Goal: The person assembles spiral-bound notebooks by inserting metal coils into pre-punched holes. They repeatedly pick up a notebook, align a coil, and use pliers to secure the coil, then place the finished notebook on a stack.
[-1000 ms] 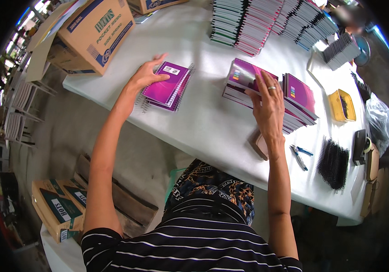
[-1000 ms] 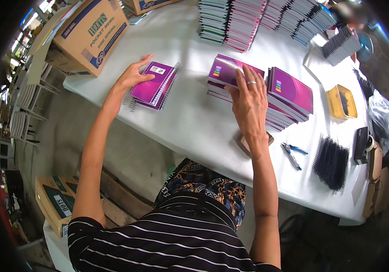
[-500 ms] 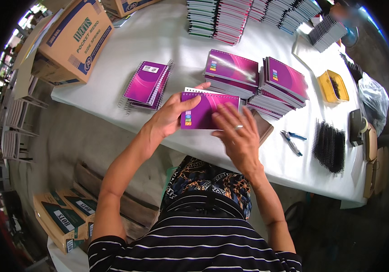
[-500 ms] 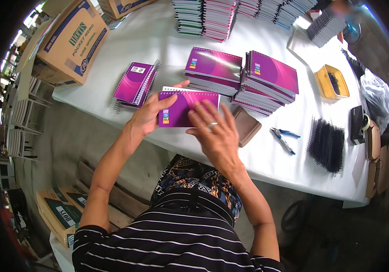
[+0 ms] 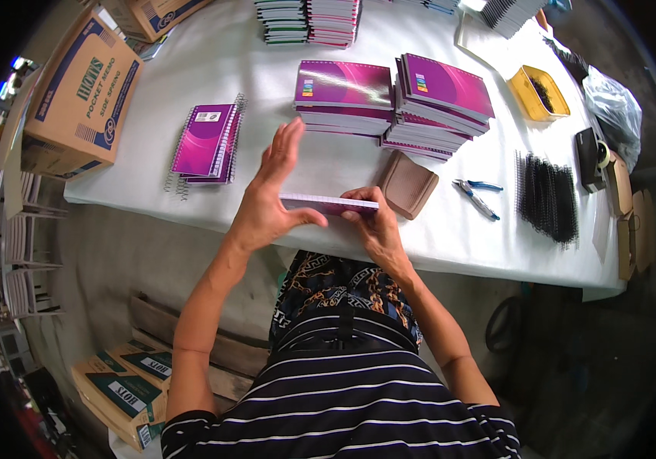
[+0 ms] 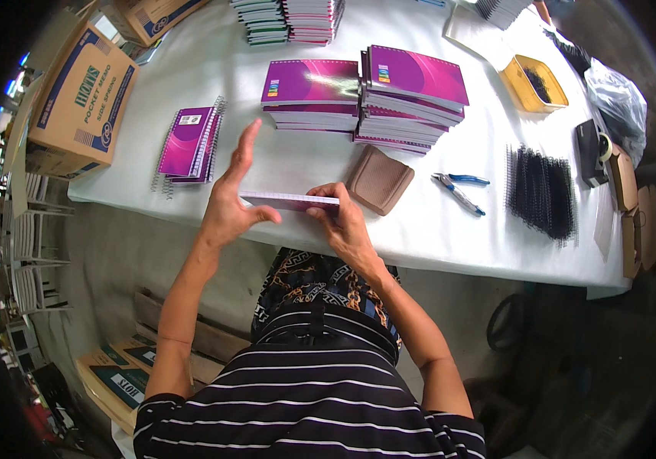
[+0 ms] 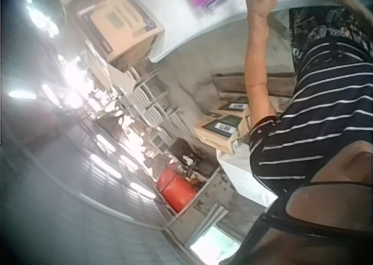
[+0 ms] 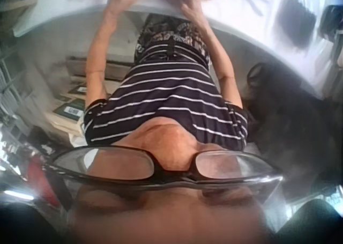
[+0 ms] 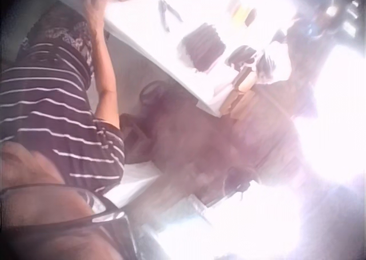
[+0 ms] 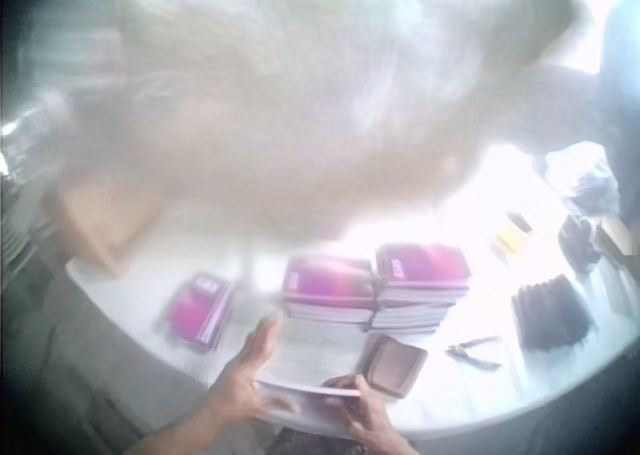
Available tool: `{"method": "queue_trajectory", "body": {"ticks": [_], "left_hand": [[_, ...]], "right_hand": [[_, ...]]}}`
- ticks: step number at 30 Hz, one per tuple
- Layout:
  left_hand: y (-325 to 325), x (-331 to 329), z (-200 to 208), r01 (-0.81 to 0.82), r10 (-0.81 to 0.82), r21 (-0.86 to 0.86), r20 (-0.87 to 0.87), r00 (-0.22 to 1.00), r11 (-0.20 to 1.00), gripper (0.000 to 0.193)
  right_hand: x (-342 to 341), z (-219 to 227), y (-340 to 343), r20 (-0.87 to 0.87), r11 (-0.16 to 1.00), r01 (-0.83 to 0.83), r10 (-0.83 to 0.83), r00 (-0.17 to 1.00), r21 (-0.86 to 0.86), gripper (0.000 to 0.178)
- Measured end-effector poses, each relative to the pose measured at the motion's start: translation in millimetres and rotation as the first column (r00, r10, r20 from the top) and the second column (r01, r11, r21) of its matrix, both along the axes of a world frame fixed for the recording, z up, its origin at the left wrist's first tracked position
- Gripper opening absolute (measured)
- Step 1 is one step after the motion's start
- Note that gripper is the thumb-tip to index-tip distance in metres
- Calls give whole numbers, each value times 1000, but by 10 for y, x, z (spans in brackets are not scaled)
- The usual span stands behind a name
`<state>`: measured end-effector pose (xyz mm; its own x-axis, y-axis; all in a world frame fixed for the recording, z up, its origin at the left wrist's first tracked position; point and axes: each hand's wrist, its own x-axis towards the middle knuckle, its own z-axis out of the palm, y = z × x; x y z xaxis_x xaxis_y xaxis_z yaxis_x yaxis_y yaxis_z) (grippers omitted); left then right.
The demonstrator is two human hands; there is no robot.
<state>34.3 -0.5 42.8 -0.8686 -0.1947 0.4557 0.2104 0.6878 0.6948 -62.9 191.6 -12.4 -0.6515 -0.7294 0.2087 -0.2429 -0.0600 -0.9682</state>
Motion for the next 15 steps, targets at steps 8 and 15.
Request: {"method": "queue_trajectory", "body": {"ticks": [8,15], "left_hand": [[536,-245,-5,1,89,-626,113,990,780,68],[570,-294,-23,3,76,-633,98,992,774,61]], "right_hand": [[-518,423,452,-278,999,28,-39,960,-45,32],[-2437,199,1637,-923,209,953,-273,271,218,19]]}}
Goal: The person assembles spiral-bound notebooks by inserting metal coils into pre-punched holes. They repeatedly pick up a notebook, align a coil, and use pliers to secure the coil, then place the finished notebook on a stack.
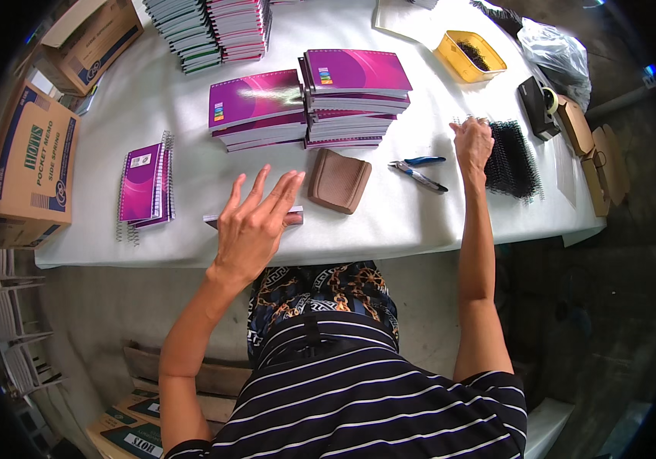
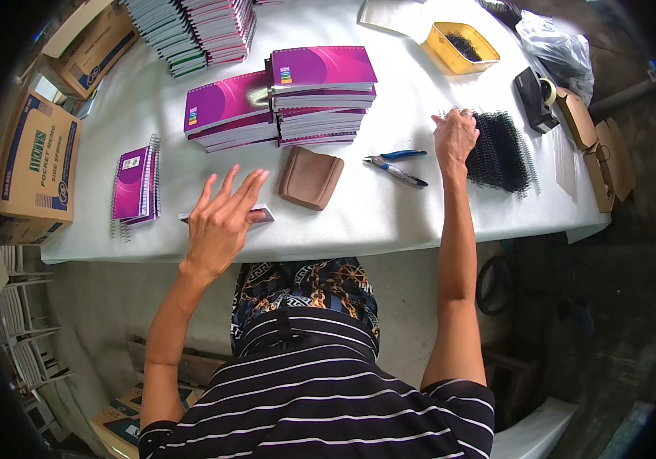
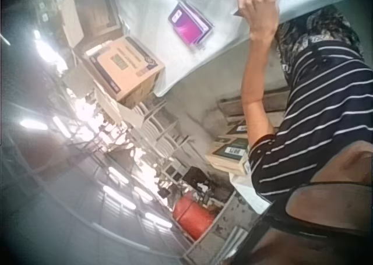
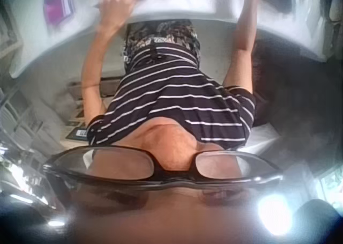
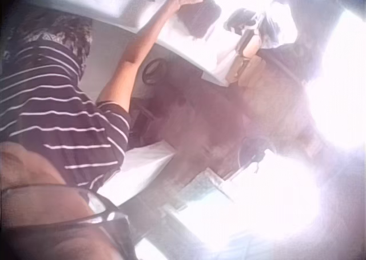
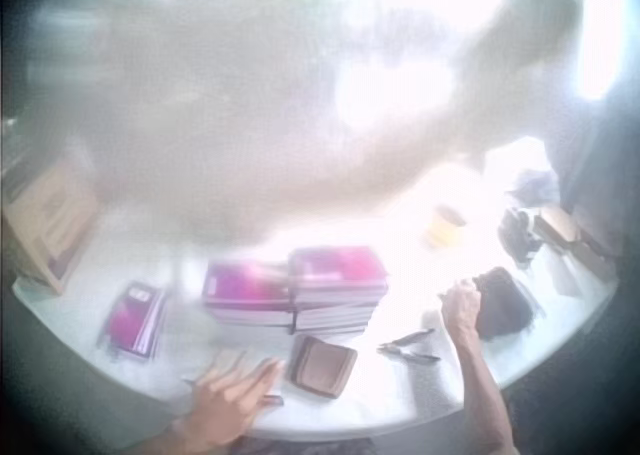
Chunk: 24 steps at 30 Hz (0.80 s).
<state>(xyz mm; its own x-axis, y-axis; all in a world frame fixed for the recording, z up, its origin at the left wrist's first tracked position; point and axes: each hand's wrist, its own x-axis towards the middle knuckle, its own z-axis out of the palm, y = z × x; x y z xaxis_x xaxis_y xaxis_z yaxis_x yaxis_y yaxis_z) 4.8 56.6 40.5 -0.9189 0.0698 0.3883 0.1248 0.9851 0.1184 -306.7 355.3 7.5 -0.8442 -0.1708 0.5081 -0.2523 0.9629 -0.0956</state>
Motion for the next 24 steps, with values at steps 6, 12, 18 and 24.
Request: {"method": "queue_trajectory", "body": {"ticks": [6,12,18,24], "left_hand": [[84,-5,-34,-72,73,5,-59,996,997,59],[82,17,-30,-109,109,3,-87,990,994,54],[79,57,-36,-114,115,22,-58,992,993,55],[89,34,-2,-106,107,30,-38,993,994,60]], "right_hand": [[-213,-149,173,92,972,-72,53,994,224,22],[301,335,-94,164,940,-308,330,930,-149,23],[1919,544,-1008,280,470,-506,869,408,-723,24],[1987,375,-1167,212,403,-518,897,388,-755,25]]}}
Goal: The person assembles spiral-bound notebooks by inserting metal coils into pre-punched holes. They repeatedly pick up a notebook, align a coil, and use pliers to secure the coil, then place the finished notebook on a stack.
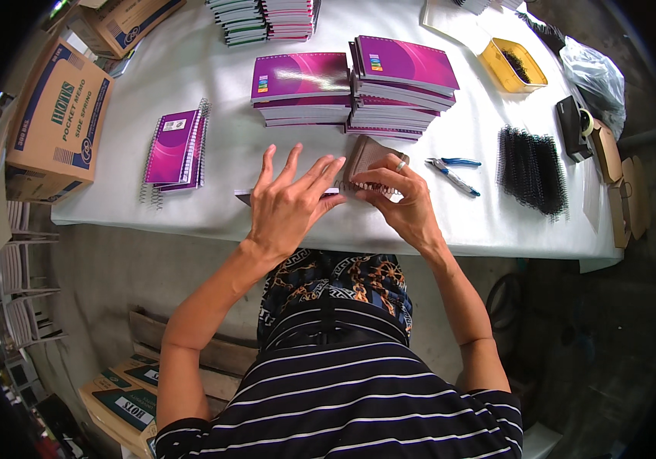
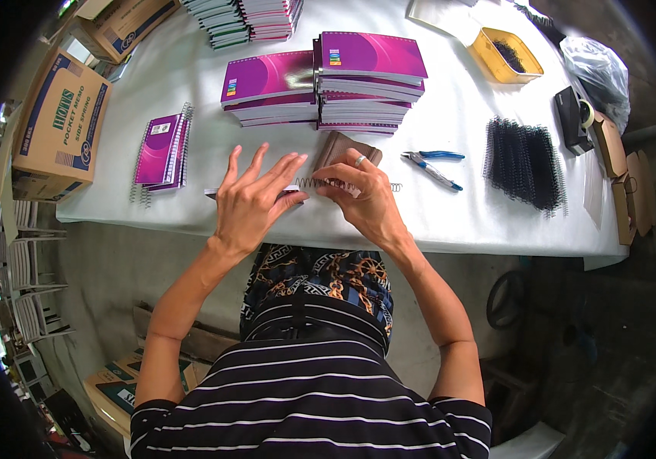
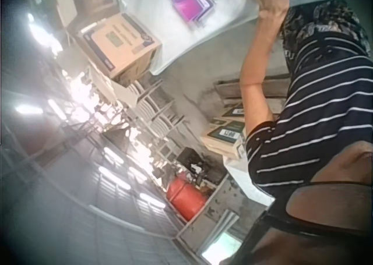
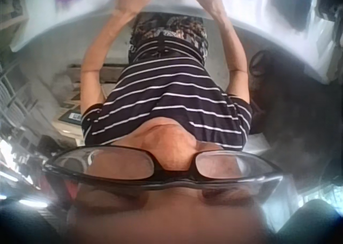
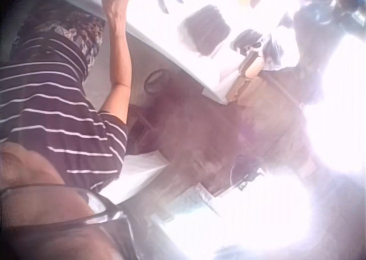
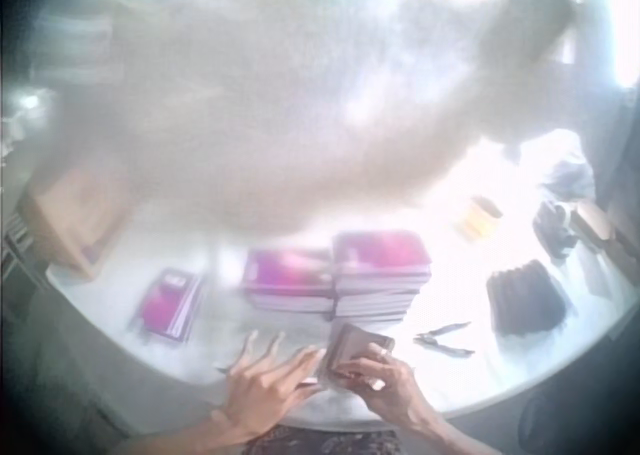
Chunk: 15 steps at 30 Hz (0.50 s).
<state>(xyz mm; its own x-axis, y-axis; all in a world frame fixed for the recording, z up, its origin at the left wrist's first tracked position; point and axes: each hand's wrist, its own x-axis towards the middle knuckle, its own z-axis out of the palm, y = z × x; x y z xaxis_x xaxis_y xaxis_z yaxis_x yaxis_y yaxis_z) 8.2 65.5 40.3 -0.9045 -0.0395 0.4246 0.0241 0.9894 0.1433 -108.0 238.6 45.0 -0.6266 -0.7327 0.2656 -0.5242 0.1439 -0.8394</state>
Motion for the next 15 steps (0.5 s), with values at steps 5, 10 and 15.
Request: {"method": "queue_trajectory", "body": {"ticks": [5,10,15], "left_hand": [[-16,-12,4,10,-10,25,10,1000,1000,61],[-34,3,-7,15,-16,46,29,999,999,63],[-12,-9,19,21,-21,41,8,1000,999,62]], "right_hand": [[-68,25,11,23,993,-110,111,994,-30,23],[-69,154,10,-10,959,-160,167,986,235,23],[60,264,-60,-399,964,-40,146,905,263,20]]}}
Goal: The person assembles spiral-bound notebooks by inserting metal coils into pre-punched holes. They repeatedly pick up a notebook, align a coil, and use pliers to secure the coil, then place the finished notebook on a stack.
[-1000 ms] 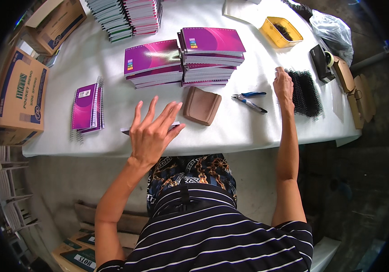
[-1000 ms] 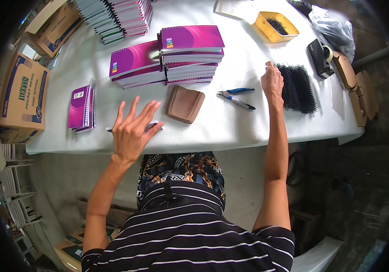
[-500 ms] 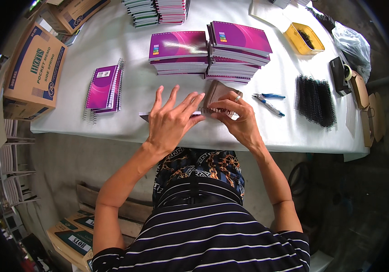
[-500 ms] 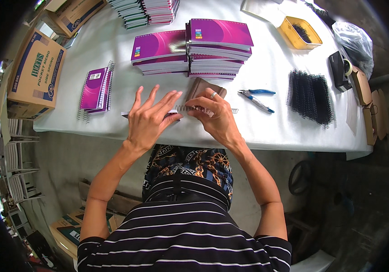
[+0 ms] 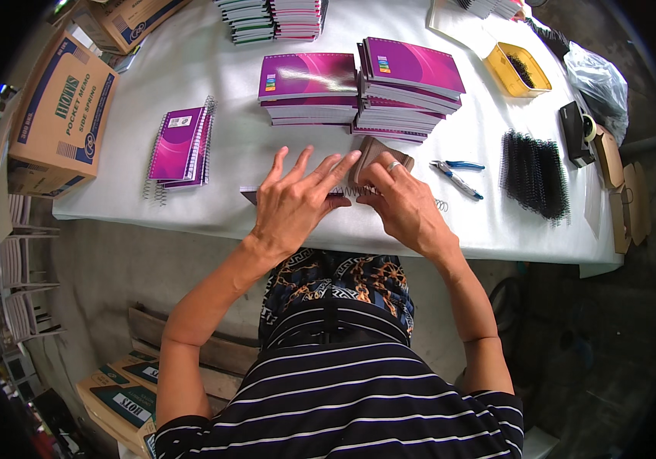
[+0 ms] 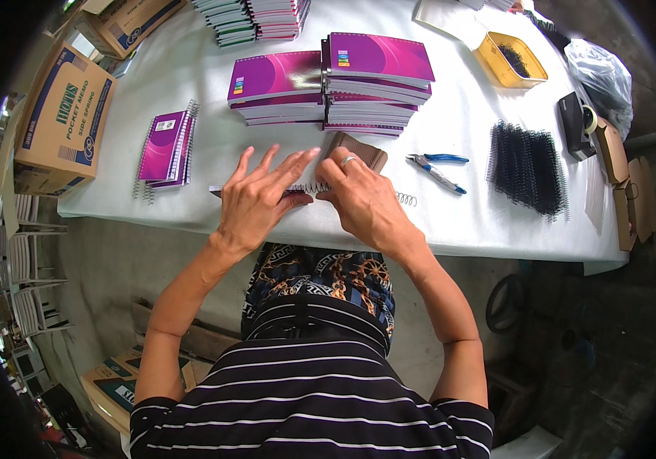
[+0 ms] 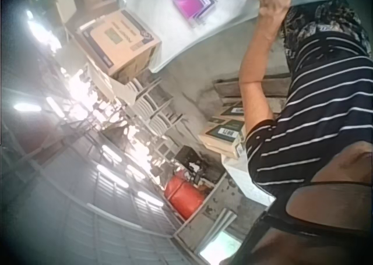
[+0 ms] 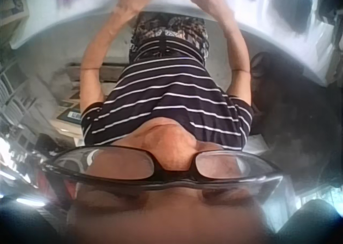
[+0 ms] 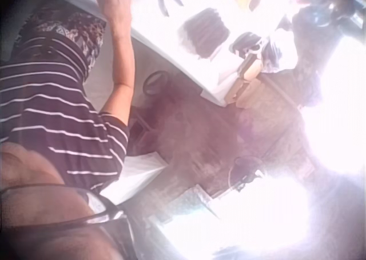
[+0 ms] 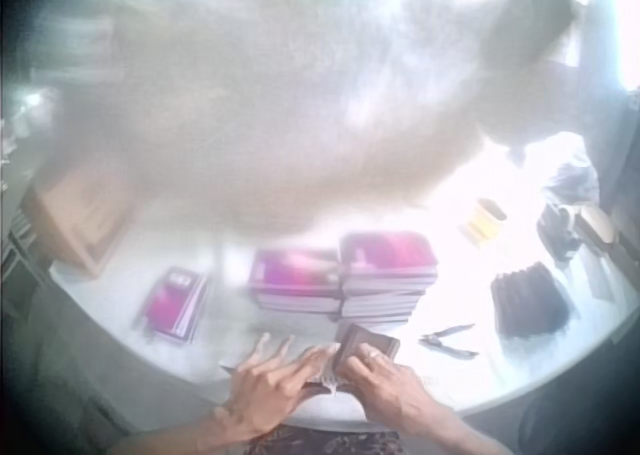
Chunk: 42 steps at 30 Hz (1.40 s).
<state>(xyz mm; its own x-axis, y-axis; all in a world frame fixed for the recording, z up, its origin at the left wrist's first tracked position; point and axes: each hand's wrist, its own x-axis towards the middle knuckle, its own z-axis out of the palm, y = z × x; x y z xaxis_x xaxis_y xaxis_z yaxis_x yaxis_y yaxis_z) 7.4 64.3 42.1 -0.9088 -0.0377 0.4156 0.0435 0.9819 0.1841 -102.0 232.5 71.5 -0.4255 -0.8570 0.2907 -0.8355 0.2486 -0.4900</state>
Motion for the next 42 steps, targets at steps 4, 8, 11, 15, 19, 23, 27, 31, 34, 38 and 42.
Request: {"method": "queue_trajectory", "body": {"ticks": [4,8,11,15,19,23,27,31,34,38,42], "left_hand": [[-40,5,-28,37,-36,-21,71,997,999,63],[-74,56,51,73,-79,31,269,960,997,63],[-81,54,63,116,-118,18,198,973,993,68],[-227,106,112,67,-57,-84,119,991,994,79],[-403,156,101,23,-13,-32,265,964,999,84],[-436,79,141,-22,25,-12,354,935,1000,85],[-489,43,153,-19,-7,58,422,907,998,85],[-493,-40,243,-72,26,71,511,859,995,84],[-559,-62,226,10,-62,112,476,877,994,77],[-697,-64,48,122,-212,262,348,913,957,79],[-666,-77,214,59,-155,200,508,847,978,80]], "right_hand": [[-51,-55,17,39,988,-117,113,993,102,18],[-382,-88,112,44,993,-26,22,999,113,34],[-542,-259,148,-73,950,27,-5,997,310,55],[-753,-193,142,348,974,-145,77,934,173,55],[-751,-13,-46,626,873,-487,370,686,18,54],[-892,-91,-168,728,884,-467,307,612,20,53],[-832,-6,-254,704,870,-492,331,628,30,57],[-959,-186,-217,720,857,-490,441,536,-160,55],[-938,-226,-253,735,866,-478,420,532,-149,56],[-935,-173,-269,774,808,-444,546,321,-386,52],[-859,-106,-391,674,885,-431,212,708,175,62]]}}
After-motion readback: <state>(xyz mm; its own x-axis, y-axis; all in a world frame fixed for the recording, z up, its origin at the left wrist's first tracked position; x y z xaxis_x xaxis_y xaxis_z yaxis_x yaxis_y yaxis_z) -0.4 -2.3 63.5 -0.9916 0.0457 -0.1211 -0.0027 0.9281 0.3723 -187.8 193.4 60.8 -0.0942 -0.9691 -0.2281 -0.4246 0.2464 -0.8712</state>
